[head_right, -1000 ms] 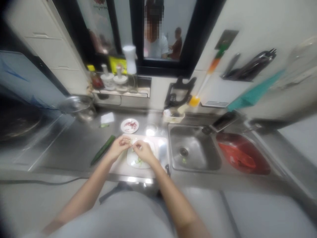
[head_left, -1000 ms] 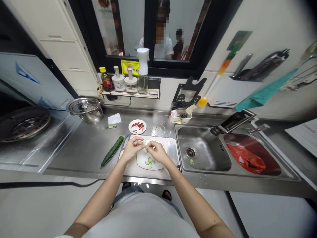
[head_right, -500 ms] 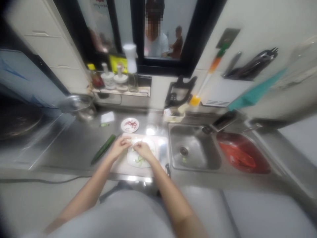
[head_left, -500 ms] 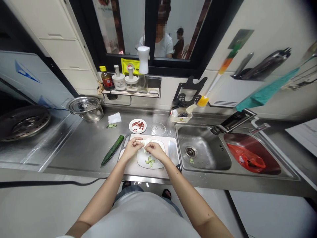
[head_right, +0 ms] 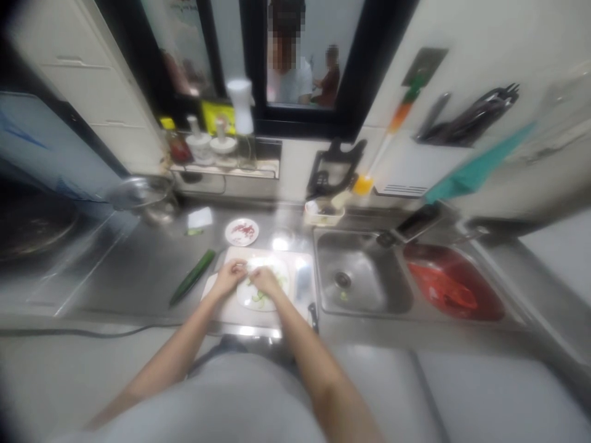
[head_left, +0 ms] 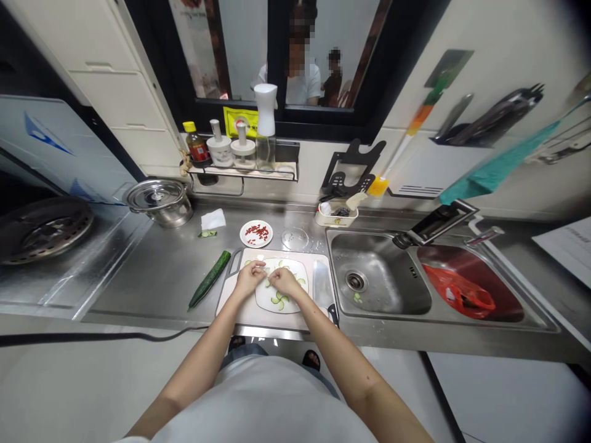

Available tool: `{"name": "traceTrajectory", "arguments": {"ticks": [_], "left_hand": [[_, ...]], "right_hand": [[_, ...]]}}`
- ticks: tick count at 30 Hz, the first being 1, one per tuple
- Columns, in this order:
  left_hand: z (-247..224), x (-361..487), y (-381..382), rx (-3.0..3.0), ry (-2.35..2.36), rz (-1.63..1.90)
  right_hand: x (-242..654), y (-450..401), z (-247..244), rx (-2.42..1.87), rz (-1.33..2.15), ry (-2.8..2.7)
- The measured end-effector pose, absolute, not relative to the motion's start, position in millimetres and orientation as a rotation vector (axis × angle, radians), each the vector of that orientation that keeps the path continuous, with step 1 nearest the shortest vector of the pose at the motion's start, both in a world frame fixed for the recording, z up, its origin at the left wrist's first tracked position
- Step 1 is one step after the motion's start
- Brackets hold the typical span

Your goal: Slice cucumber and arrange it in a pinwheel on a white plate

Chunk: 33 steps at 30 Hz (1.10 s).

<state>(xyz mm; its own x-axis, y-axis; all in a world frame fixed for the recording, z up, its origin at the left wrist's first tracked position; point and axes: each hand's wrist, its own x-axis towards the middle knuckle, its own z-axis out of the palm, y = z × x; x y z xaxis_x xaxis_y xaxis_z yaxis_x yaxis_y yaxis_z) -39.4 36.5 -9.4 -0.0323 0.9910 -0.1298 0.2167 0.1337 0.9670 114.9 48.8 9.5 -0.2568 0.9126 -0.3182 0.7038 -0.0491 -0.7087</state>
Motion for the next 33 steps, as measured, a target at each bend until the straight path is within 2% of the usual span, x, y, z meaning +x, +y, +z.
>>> {"name": "traceTrajectory", "arguments": {"ticks": [10, 18, 33], "left_hand": [[-19.4, -38.8, 36.5, 1.723, 1.785, 0.713], [-19.7, -39.3, 34.3, 1.978, 1.783, 0.561], [-19.9, -43.7, 36.0, 2.002, 1.8, 0.504]], "right_hand": [[103.8, 48.4, 5.0, -1.951, 1.07, -2.014], [95.7, 40.5, 4.1, -2.054, 0.893, -2.144], [100.7, 23.6, -4.0, -1.851, 0.715, -2.4]]}}
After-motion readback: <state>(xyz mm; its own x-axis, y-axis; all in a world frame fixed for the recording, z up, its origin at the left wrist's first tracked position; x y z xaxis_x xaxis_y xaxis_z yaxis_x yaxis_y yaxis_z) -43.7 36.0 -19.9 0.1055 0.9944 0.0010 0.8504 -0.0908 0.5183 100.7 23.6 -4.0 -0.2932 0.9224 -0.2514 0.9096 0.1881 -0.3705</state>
